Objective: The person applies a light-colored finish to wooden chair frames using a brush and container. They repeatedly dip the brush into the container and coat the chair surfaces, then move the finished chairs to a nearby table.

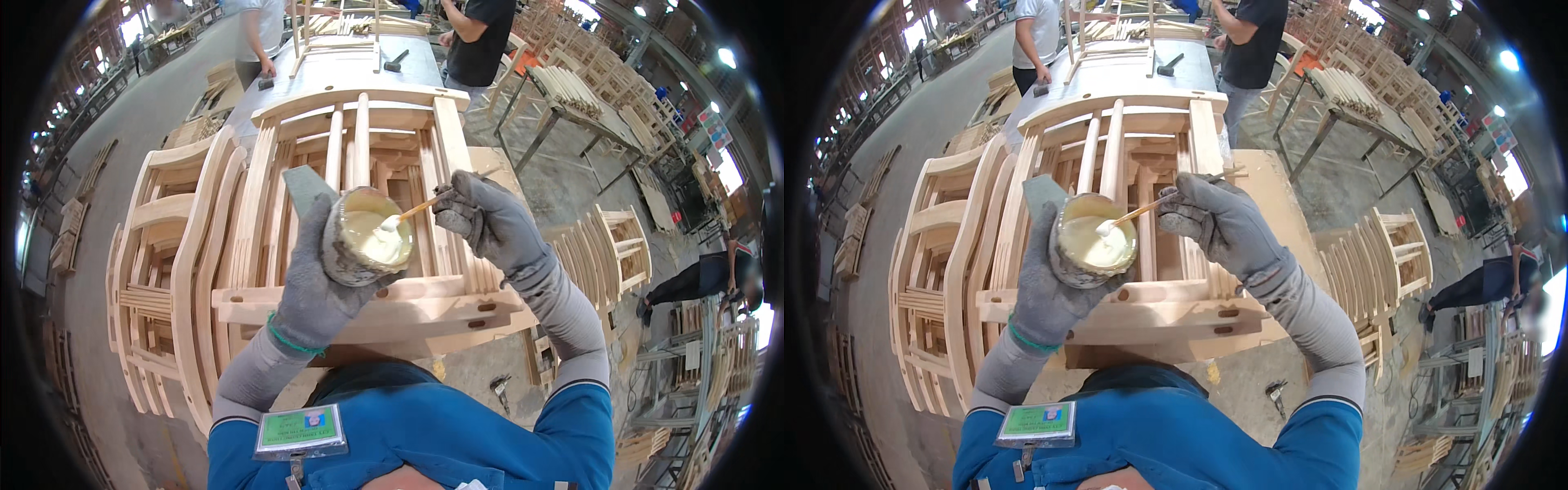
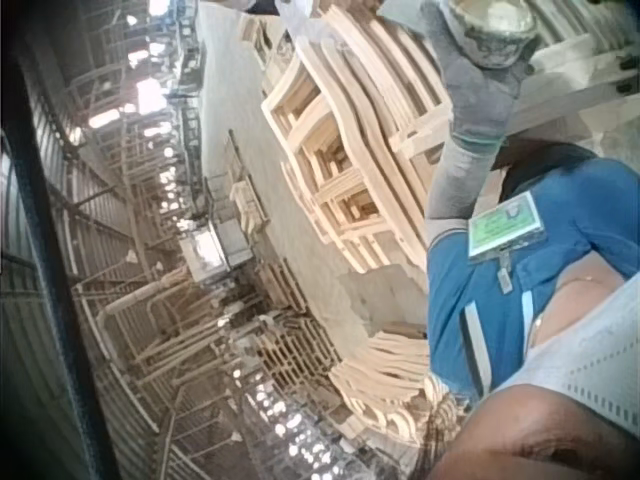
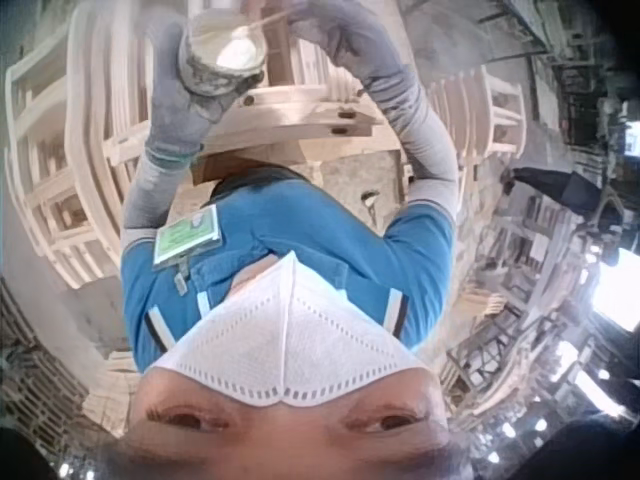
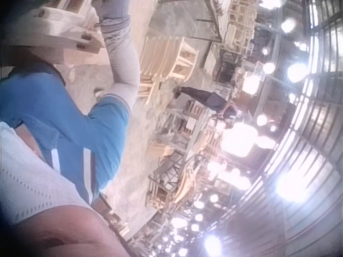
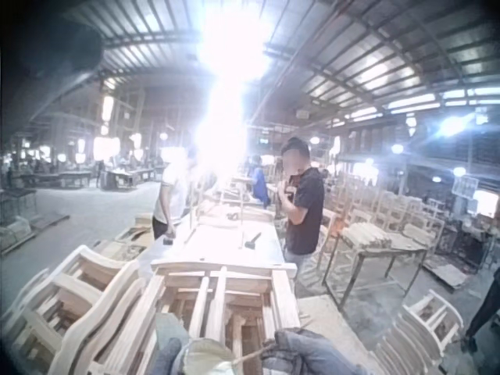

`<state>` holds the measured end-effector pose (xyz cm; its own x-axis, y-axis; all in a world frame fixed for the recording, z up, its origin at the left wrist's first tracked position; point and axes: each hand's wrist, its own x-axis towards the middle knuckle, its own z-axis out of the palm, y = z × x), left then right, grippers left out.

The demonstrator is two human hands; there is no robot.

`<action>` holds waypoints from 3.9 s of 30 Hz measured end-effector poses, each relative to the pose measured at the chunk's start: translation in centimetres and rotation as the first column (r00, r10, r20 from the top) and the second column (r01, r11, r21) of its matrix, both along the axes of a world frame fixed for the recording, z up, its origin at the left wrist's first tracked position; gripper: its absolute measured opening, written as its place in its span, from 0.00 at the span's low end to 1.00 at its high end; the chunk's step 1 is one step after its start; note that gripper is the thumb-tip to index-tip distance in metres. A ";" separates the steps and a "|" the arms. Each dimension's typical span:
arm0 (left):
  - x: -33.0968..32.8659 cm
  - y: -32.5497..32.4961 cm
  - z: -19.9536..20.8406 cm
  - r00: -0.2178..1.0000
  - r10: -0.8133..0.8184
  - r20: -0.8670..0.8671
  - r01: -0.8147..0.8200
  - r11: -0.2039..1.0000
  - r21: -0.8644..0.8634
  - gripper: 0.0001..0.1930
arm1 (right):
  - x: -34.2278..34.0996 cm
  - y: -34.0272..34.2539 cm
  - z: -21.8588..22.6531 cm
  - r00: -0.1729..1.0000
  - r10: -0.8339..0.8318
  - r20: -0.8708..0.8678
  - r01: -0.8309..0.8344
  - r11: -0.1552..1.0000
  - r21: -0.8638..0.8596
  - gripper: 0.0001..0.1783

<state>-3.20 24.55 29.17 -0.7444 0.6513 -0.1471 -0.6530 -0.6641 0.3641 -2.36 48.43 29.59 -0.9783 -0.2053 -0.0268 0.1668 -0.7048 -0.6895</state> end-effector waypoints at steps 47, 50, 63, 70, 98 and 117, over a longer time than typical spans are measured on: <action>-1.6 -4.8 -0.1 0.750 0.646 -0.142 -0.662 0.733 -0.156 0.32 | -31.2 13.0 3.7 0.662 -0.011 -0.750 0.670 -0.442 0.597 0.21; -1.1 -4.5 -0.1 0.760 0.635 -0.142 -0.650 0.745 -0.147 0.32 | -31.1 12.0 3.4 0.839 -0.184 -0.511 0.532 0.082 0.843 0.21; -0.2 -2.2 0.0 0.828 0.526 -0.193 -0.560 0.788 -0.256 0.30 | -20.0 17.8 3.8 0.658 0.019 -0.752 0.657 0.473 0.587 0.14; 1.2 0.1 -0.9 0.967 0.177 -0.182 -0.188 0.981 -0.045 0.30 | 1.6 6.5 7.9 0.744 -0.243 -0.623 0.645 0.502 0.575 0.11; 5.0 3.8 -1.9 0.960 -0.250 -0.127 0.265 0.958 0.110 0.24 | 14.7 0.6 -1.0 0.864 -0.500 -0.056 0.502 0.863 0.058 0.10; 3.1 2.1 -3.4 0.981 -0.169 -0.091 0.183 0.967 0.175 0.30 | 16.3 2.8 -3.1 0.560 -0.791 -0.246 0.781 0.405 0.475 0.09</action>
<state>-0.06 26.66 25.74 -0.6199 0.7837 0.0380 -0.7410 -0.6007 0.3001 13.93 51.19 26.45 -0.7011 0.7029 0.1202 -0.2662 -0.1017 -0.9585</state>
